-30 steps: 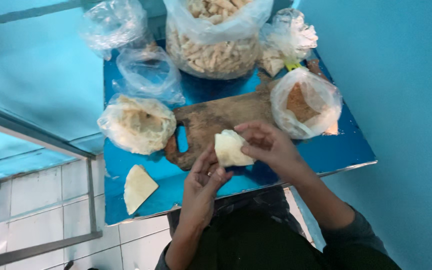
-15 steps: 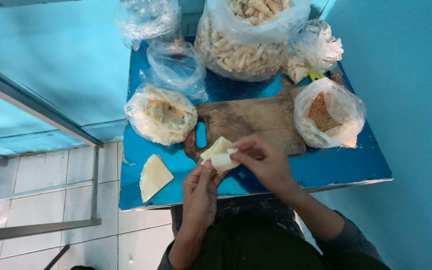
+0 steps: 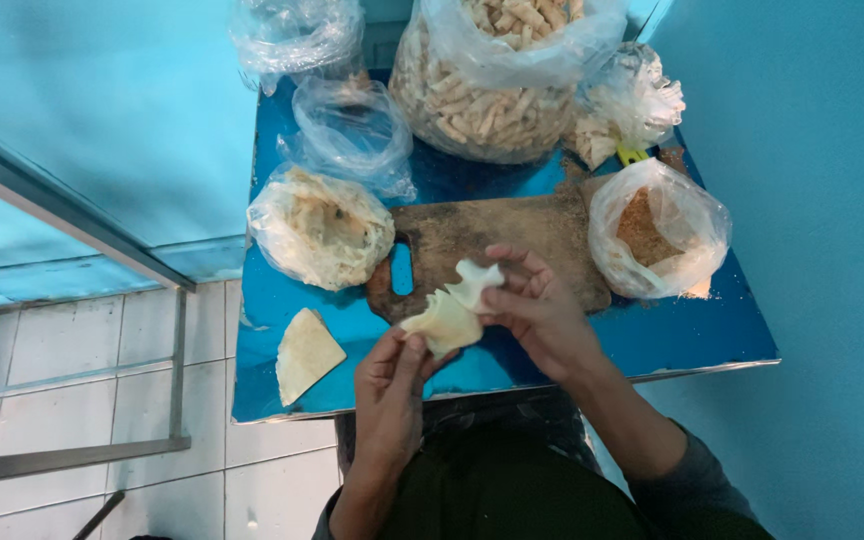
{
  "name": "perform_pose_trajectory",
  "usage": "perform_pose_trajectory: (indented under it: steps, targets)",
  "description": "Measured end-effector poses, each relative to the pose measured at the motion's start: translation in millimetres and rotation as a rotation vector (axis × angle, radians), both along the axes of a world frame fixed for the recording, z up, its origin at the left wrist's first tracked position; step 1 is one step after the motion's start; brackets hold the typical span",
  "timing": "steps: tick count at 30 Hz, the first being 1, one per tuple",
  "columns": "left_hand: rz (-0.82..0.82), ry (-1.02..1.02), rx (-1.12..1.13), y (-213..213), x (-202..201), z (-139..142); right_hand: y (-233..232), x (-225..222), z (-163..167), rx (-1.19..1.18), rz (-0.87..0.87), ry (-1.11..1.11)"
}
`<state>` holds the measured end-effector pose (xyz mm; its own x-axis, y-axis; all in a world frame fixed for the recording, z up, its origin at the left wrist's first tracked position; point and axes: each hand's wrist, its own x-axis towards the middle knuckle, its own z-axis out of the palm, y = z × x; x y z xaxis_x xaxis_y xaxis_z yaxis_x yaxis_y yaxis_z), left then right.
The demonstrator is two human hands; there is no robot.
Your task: The person sits at a small blue table and folds triangular dough wrappers by hand, adding a spoonful of brown filling from a plastic bag onto each wrapper, folding the dough over the filling, and setting the folded pieces aside on the table. They repeat this cycle with wrappers taken from a pile and place finished pieces near a bag of puffed snacks.
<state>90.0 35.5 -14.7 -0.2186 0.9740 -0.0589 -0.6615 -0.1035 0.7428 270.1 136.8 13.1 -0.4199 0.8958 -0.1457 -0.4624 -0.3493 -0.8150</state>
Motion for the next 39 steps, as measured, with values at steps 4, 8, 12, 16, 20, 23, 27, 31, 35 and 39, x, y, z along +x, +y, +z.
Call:
perform_pose_trajectory:
  steps: [4, 8, 12, 16, 20, 23, 27, 31, 35, 39]
  targets:
    - [0.109, -0.203, -0.04, -3.0, -12.8, 0.5, 11.2, 9.5, -0.1, -0.098, -0.122, 0.209]
    - [0.233, -0.181, -0.05, -13.8, -31.9, 4.2, 16.2, 13.7, 11.1, 0.572, -0.487, -0.328]
    - [0.217, -0.176, -0.038, -17.5, -33.6, 6.5, 10.6, -8.2, 16.6, 1.355, -0.378, -1.291]
    - [0.156, -0.211, -0.092, -18.3, -29.4, 7.6, 7.4, -4.2, 22.7, 1.294, -0.026, -1.296]
    - [0.07, -0.2, -0.051, -16.2, -26.9, 7.5, 11.6, 11.1, 21.8, 0.995, 0.097, -1.047]
    - [0.015, -0.223, -0.071, -13.5, -22.3, 8.3, 14.3, 18.1, 17.7, 1.055, -0.028, -1.022]
    - [-0.026, -0.226, -0.096, -13.1, -18.5, 12.2, 15.3, 22.5, 14.5, 1.143, -0.119, -1.223]
    - [-0.056, -0.258, -0.117, -10.1, -15.3, 16.1, 16.9, 23.5, 24.1, 1.233, -0.234, -1.355]
    - [-0.112, -0.223, -0.116, -7.4, -7.9, 17.4, -2.0, 15.8, 40.9, 1.265, -0.242, -1.112]
    - [-0.141, -0.15, -0.021, -5.6, 1.1, 12.6, -40.7, -3.4, 41.7, 1.347, -0.208, -0.946]
